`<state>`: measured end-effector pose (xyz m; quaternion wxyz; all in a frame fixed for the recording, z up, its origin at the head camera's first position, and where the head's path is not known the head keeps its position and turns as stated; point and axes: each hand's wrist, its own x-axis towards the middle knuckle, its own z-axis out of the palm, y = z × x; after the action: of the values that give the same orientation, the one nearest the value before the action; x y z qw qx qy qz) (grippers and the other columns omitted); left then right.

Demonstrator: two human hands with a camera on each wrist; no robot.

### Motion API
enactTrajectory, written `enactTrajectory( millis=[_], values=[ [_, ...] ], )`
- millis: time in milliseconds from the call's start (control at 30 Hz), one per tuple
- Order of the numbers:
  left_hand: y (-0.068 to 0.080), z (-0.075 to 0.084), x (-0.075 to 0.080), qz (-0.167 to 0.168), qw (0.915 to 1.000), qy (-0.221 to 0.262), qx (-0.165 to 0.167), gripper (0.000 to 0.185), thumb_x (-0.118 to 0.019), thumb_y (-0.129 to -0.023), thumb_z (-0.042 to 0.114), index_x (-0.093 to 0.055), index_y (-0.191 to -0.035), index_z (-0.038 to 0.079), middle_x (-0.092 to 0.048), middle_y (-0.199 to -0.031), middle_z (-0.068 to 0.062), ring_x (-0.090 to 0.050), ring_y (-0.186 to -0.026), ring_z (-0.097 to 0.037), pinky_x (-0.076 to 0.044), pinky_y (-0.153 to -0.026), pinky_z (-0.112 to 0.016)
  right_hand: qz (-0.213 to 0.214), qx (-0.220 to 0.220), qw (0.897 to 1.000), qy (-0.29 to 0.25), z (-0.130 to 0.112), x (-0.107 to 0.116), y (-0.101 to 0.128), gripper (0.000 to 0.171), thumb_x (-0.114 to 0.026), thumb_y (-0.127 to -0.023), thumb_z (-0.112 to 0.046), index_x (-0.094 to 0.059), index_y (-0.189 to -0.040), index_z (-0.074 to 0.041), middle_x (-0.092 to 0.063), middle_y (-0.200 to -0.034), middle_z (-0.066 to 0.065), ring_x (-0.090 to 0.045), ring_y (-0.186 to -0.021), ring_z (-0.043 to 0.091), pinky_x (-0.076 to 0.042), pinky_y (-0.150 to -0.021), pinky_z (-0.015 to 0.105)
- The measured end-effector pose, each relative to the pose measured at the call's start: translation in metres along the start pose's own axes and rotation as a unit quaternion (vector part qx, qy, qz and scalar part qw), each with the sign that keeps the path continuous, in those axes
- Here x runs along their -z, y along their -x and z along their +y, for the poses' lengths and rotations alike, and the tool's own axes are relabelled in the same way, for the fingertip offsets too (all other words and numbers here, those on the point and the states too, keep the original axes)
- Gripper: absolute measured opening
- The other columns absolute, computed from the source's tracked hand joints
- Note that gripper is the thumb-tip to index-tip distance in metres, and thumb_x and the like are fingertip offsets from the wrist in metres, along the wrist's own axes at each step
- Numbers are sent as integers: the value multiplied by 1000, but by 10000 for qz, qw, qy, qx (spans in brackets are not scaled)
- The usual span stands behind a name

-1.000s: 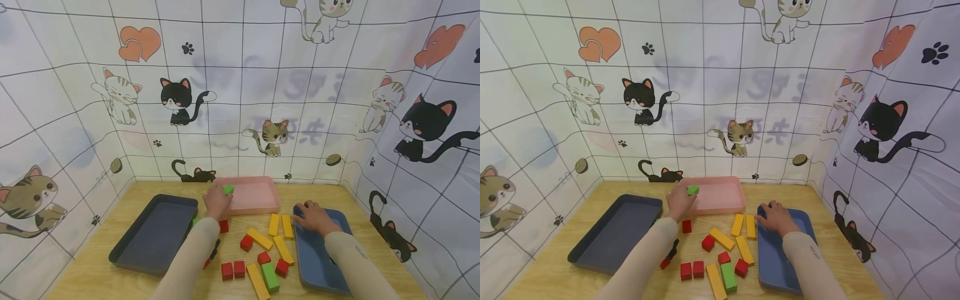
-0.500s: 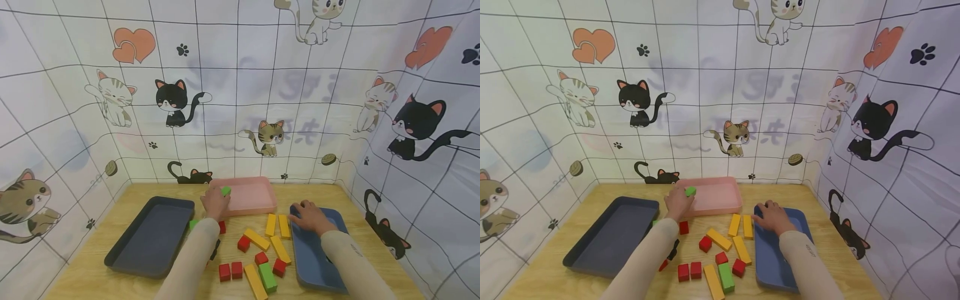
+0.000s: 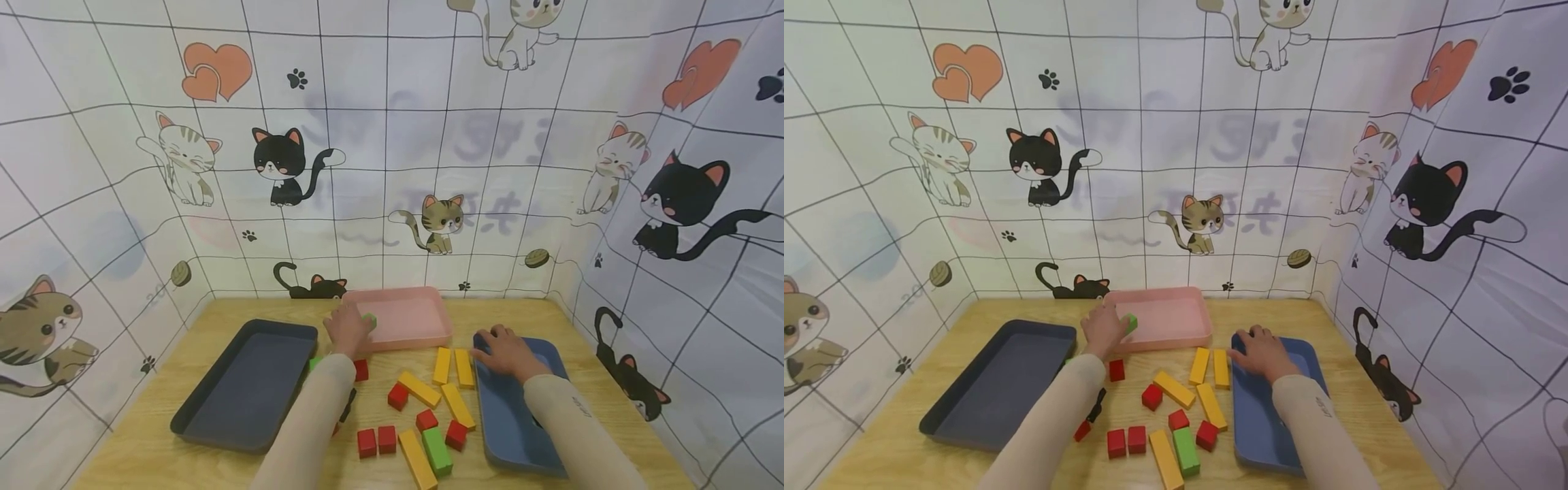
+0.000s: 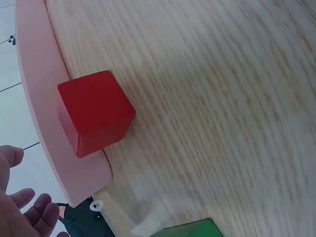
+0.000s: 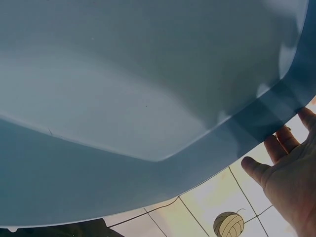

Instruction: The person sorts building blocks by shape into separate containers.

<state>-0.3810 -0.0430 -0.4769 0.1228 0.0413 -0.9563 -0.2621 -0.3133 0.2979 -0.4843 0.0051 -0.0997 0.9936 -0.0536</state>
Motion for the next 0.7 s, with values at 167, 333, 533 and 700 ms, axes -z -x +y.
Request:
enactTrajectory(
  millis=[167,333,533,700],
  values=[
    [-1,1,4,53,9999,35,-102,24,-68,-90,29,-62,-91,6,-62,-92,-14,-57,-93,-36,-39,-88,-59,9,-66,10000,14,-2,3,1,61,-56,-98,-50,-51,-140,-7,-47,-131,30,-47,-117,50,-41,-92,66],
    [-1,2,7,-77,9998,-134,-152,26,-65,-91,30,-64,-93,5,-62,-97,-14,-57,-95,-35,-39,-88,-58,20,-52,10000,35,-3,3,1,60,-56,-98,-50,-51,-139,-7,-47,-130,30,-47,-116,49,-41,-92,65],
    [0,5,15,-272,9989,-107,-358,42,-64,-93,31,-62,-126,4,-61,-126,-14,-54,-114,-36,-38,-94,-58,9,-60,10000,-3,-2,1,1,60,-56,-98,-50,-51,-140,-7,-47,-132,30,-47,-117,49,-41,-92,65],
    [3,10,21,-379,9965,162,-733,46,-68,-94,29,-61,-132,4,-56,-136,-15,-52,-121,-37,-37,-98,-60,14,-87,10000,14,-2,1,0,61,-56,-97,-51,-51,-140,-7,-47,-131,30,-47,-116,49,-41,-93,65]
  ],
)
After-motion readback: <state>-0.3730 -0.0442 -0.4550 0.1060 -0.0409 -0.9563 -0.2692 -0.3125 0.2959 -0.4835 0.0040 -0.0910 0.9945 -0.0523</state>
